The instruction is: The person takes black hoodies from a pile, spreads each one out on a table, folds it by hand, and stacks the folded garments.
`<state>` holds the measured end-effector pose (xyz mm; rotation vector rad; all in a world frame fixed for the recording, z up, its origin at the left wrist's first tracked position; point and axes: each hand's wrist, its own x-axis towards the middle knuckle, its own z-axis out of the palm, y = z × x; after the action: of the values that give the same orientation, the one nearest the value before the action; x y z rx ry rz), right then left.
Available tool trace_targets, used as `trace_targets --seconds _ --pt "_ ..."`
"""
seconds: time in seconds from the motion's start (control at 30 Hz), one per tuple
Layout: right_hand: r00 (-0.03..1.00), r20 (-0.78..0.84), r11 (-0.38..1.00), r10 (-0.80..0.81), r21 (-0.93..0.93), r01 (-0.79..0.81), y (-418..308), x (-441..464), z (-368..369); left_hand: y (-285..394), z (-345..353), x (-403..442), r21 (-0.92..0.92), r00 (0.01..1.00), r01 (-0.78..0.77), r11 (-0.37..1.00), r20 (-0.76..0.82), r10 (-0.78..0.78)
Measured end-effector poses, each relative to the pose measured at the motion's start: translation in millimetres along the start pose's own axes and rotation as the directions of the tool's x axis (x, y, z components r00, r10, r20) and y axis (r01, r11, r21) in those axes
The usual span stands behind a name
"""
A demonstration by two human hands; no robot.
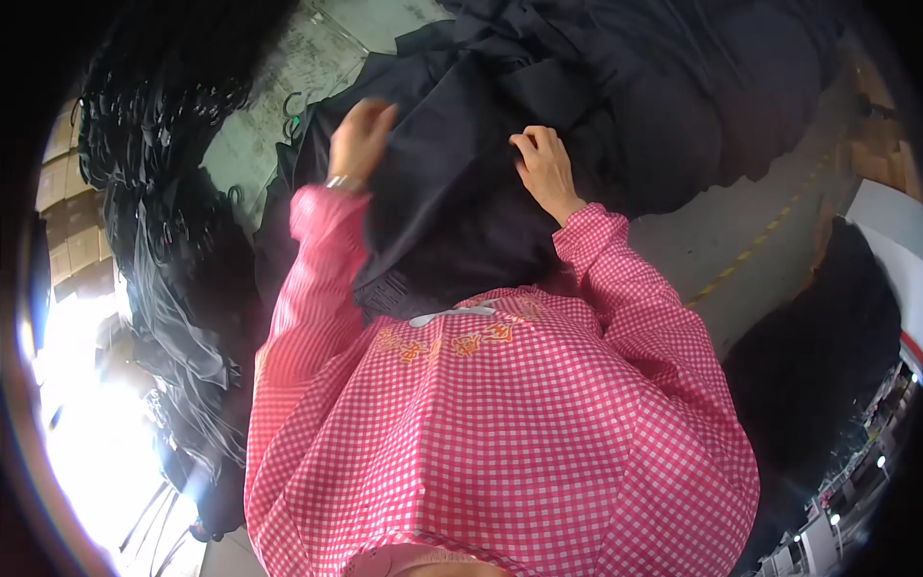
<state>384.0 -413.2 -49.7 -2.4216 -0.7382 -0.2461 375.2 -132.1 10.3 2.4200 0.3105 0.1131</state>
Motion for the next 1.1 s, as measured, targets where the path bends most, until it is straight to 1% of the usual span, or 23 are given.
trace_targets --seconds 0.03,0.07,0.1,0.17,0.23,0.27,0.3,0.33,0.4,0.43,0.5,0.57,0.6,0.63,0.67,0.73,0.77,0.83,0.9,0.97,1.0,1.07,1.1 --pt "1.000 0.012 1.000 0.002 0.003 -0.003 6 2 1 10 34 26 -0.009 0.990 -0.139 0.990 -0.036 0.139" --pt "1.000 0.026 1.000 0.005 0.006 -0.006 14 5 2 27 64 50 0.020 0.991 -0.131 0.991 -0.024 0.131" --pt "0.999 0.028 1.000 0.016 0.008 -0.016 36 12 5 44 106 79 0.175 0.995 -0.093 0.980 -0.013 0.097" --pt "0.999 0.021 0.998 0.028 0.057 -0.030 52 15 8 46 147 116 0.330 0.998 -0.057 0.942 0.005 0.058" --pt "0.999 0.014 0.993 0.037 0.108 -0.038 73 21 14 37 173 145 0.145 0.973 0.063 0.988 0.211 -0.093" --pt "0.999 0.020 0.992 0.043 0.114 -0.045 82 22 18 30 172 160 0.108 0.981 0.142 0.984 0.116 -0.154" --pt "0.984 0.047 0.963 0.172 0.201 -0.178 93 23 24 25 167 178 0.065 0.977 0.211 0.975 0.022 -0.212" --pt "0.952 0.086 0.910 0.294 0.279 -0.306 118 28 31 16 188 199 0.067 0.977 0.210 0.975 0.031 -0.213" --pt "0.841 0.203 0.737 0.501 0.409 -0.538 114 15 34 -4 192 189 -0.104 0.935 0.188 0.977 -0.286 -0.210" --pt "0.840 0.204 0.735 0.502 0.412 -0.539 109 12 34 -9 186 186 -0.101 0.935 0.188 0.977 -0.285 -0.210" --pt "0.844 0.236 0.762 0.482 0.363 -0.536 101 9 27 -8 169 183 -0.450 0.925 0.304 0.840 -0.069 -0.372" --pt "0.847 0.276 0.795 0.453 0.305 -0.525 98 12 19 -1 151 180 -0.710 0.878 0.430 0.557 0.186 -0.441" --pt "0.852 0.287 0.802 0.438 0.303 -0.514 85 14 13 1 126 171 -0.691 0.920 0.326 0.645 0.077 -0.383" --pt "0.907 0.185 0.869 0.377 0.267 -0.416 66 20 6 -3 98 157 -0.651 0.949 0.218 0.727 -0.034 -0.315" --pt "0.949 0.082 0.922 0.304 0.226 -0.315 45 28 -1 -14 71 136 -0.649 0.944 0.217 0.729 -0.052 -0.327" --pt "0.984 -0.119 0.987 0.129 0.116 -0.116 13 41 -7 -26 23 92 -0.441 0.937 0.040 0.897 -0.294 -0.187" --pt "0.987 -0.117 0.987 0.108 0.128 -0.093 -1 47 -2 -29 4 61 -0.335 0.918 -0.013 0.942 -0.377 -0.121" --pt "0.993 -0.081 0.996 -0.087 0.019 0.089 -26 66 18 -44 -16 -10 -0.142 0.889 -0.059 0.988 -0.457 -0.013" --pt "0.971 0.012 0.967 -0.240 -0.083 0.240 -64 78 43 -75 -31 -91 0.235 0.894 -0.033 0.971 -0.428 0.134" --pt "0.941 0.176 0.926 -0.290 -0.197 0.323 -84 80 68 -107 -35 -179 0.609 0.946 0.232 0.759 -0.323 -0.030" --pt "0.924 0.183 0.915 -0.336 -0.170 0.366 -86 71 81 -134 -33 -218 0.605 0.931 0.281 0.745 -0.360 -0.059" --pt "0.914 0.204 0.854 -0.351 -0.332 0.402 -87 65 109 -181 -34 -284 0.575 0.878 0.478 0.664 -0.331 -0.345" --pt "0.906 0.241 0.825 -0.347 -0.382 0.418 -102 66 109 -189 -50 -303 0.557 0.851 0.524 0.645 -0.369 -0.373"
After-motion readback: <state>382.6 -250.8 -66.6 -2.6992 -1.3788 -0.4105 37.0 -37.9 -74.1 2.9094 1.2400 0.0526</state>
